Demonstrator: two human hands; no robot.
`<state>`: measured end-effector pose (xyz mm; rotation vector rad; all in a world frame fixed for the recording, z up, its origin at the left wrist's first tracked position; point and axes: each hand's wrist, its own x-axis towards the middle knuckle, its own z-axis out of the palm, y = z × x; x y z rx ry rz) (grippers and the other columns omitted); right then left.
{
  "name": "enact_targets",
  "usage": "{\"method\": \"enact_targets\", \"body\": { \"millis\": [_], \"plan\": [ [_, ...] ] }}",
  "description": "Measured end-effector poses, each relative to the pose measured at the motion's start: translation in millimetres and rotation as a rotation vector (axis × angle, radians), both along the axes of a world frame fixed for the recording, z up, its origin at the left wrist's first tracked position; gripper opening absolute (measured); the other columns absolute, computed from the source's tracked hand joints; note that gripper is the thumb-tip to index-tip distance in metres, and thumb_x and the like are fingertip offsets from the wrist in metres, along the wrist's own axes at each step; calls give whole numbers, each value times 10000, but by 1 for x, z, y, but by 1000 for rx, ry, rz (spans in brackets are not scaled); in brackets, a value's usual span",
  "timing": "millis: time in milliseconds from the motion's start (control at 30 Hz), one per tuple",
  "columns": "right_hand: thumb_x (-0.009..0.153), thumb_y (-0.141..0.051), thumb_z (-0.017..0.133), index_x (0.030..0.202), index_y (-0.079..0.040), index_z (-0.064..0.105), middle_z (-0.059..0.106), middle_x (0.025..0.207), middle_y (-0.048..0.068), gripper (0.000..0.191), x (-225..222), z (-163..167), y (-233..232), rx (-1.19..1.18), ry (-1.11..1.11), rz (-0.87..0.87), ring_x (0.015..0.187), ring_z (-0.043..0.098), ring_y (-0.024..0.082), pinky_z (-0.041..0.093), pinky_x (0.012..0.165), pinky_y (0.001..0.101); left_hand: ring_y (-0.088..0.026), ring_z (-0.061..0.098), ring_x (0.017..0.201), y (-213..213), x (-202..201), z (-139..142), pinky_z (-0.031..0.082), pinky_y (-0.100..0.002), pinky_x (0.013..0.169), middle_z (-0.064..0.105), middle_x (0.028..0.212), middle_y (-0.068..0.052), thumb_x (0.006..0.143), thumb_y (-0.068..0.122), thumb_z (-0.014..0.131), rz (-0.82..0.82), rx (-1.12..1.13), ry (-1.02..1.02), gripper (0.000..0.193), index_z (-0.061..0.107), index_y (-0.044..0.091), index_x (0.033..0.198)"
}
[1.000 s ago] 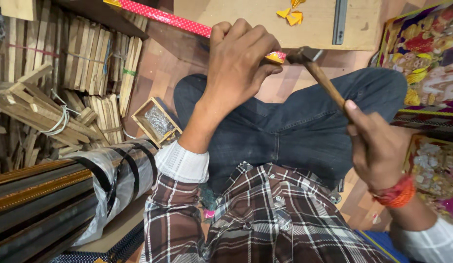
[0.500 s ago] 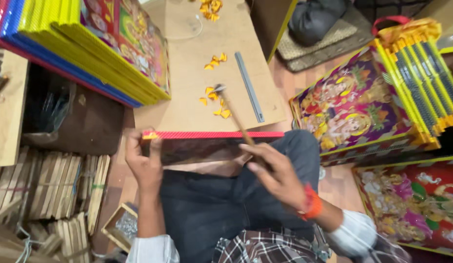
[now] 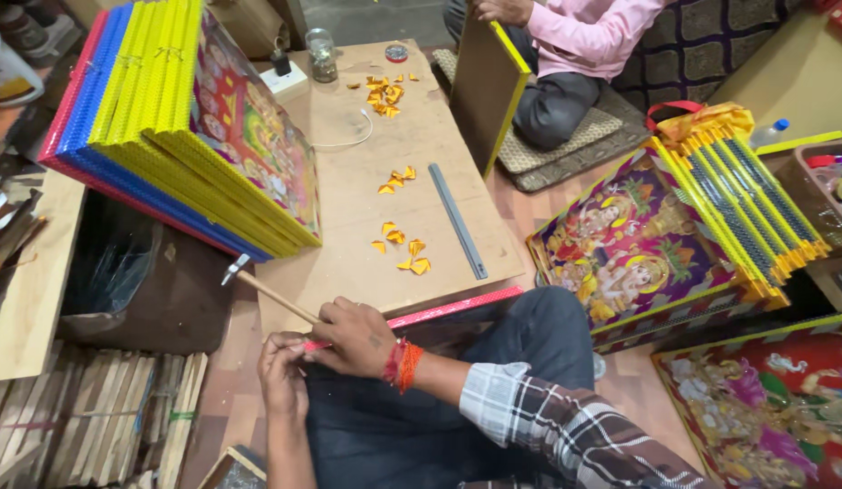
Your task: The person sits on the floor and assembles picture frames by attaching small corner pieces to the edges of frame boards using a hammer. The person handles both yellow and red patterned frame boards, repeatedly tapping the corner pieces into place.
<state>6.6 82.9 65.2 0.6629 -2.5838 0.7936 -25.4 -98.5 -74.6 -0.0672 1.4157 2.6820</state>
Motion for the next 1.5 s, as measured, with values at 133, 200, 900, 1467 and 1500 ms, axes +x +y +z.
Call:
{"method": "enact_targets", "body": {
  "millis": [133, 200, 900, 1467, 1500],
  "plan": [
    [845, -381, 765, 854, -111, 648, 559, 886, 76, 295, -6, -5, -2, -41, -18, 9, 855, 593, 289, 473, 695, 448, -185, 640, 971, -26, 12, 4, 486, -317, 870, 682, 1052, -92, 890, 101, 723, 40, -503, 136, 236, 658, 4, 1095],
    [848, -385, 760, 818, -97, 629, 551, 866, 84, 317, -7, -4, 0, -50, -49, 18, 838, 590, 296, 468, 688, 452, -243, 661, 1017, -56, 34, -4, 496, -374, 868, 682, 1141, -103, 869, 132, 736, 142, -915, 283, 357, 639, 6, 1188],
    [813, -368, 751, 815, -97, 643, 565, 870, 87, 291, -2, 2, -4, -96, -34, -4, 842, 598, 301, 477, 699, 460, -425, 725, 980, -122, 133, -36, 546, -502, 859, 768, 1004, -209, 866, 246, 657, -6, -1612, -288, 299, 722, 106, 1123],
    [773, -316, 768, 782, -68, 620, 565, 839, 130, 289, -2, -4, -14, -100, 5, 7, 812, 595, 335, 484, 688, 466, -353, 654, 863, -135, 133, -42, 508, -439, 819, 677, 925, -201, 956, 281, 774, 649, -1306, -74, 320, 656, -11, 1009],
    [808, -298, 762, 801, -77, 633, 583, 836, 120, 256, -4, -9, -16, -134, -5, 16, 808, 601, 332, 486, 697, 465, -303, 671, 877, -132, 114, -39, 542, -406, 807, 707, 958, -146, 914, 291, 723, 682, -1045, -53, 322, 678, 10, 1064]
  ]
}}
